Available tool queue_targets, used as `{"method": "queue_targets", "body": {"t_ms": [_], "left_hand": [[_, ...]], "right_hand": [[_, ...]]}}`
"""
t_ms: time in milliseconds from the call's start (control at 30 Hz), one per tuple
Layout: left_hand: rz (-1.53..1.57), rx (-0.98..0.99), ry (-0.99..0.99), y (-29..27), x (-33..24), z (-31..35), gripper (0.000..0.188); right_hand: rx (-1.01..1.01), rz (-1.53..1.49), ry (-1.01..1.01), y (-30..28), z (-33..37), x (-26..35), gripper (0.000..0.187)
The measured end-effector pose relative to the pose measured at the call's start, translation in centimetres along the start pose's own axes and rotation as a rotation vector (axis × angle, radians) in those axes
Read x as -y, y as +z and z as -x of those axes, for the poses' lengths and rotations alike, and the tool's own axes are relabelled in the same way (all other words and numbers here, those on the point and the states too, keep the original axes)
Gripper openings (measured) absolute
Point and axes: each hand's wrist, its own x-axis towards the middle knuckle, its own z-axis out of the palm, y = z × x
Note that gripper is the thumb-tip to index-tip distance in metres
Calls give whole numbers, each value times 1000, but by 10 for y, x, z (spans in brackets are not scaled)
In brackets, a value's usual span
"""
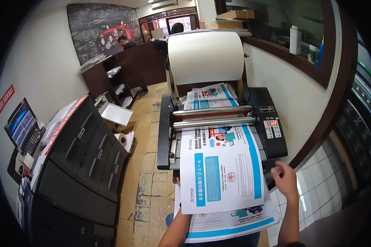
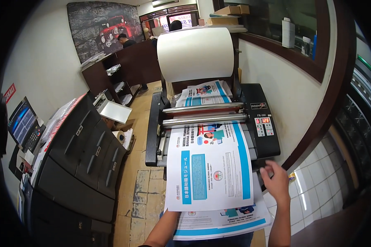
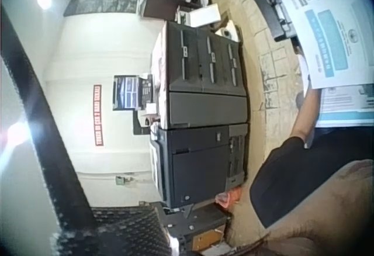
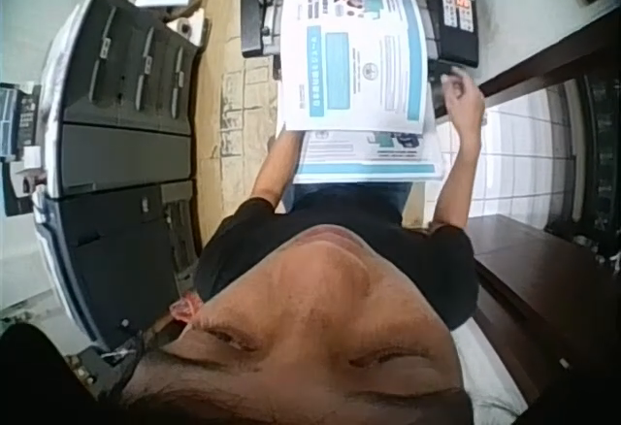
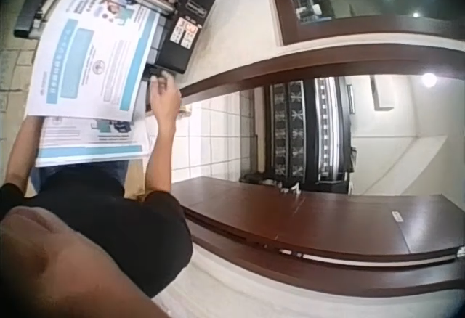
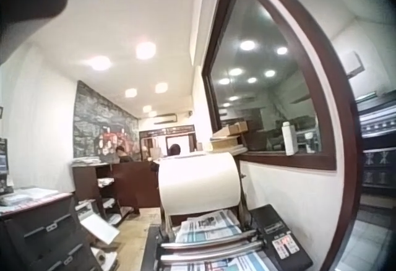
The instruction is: The recorder is laminating printed sheets using a thermal laminator machine in a print shop.
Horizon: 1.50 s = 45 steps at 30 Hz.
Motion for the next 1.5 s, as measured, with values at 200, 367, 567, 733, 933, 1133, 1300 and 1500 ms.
{"method": "queue_targets", "body": {"t_ms": [200, 367, 567, 733, 933, 1133, 1300, 1500], "left_hand": [[-106, -57, 22, -17, -15, -25, 59], [-217, -97, 10, -41, -20, -28, 60], [-344, -123, -41, -59, -17, -12, 62], [-450, -148, -54, -73, -17, -13, 63], [-535, -130, -90, -68, -11, -2, 64], [-635, -123, -83, -71, -16, 3, 66], [-710, -113, -60, -71, -26, 10, 67], [-779, -79, -30, -64, -35, 30, 69]], "right_hand": [[217, -106, -302, 27, -135, 74, 38], [325, 101, -443, 104, -261, 92, 49], [454, 292, -332, 173, -377, 84, 67], [721, 580, -148, 202, -390, 95, 74], [753, 625, -100, 202, -388, 89, 75], [786, 660, -114, 204, -388, 93, 77], [642, 572, -179, 210, -395, 73, 72], [249, -28, -472, 158, -345, 90, 45]]}}
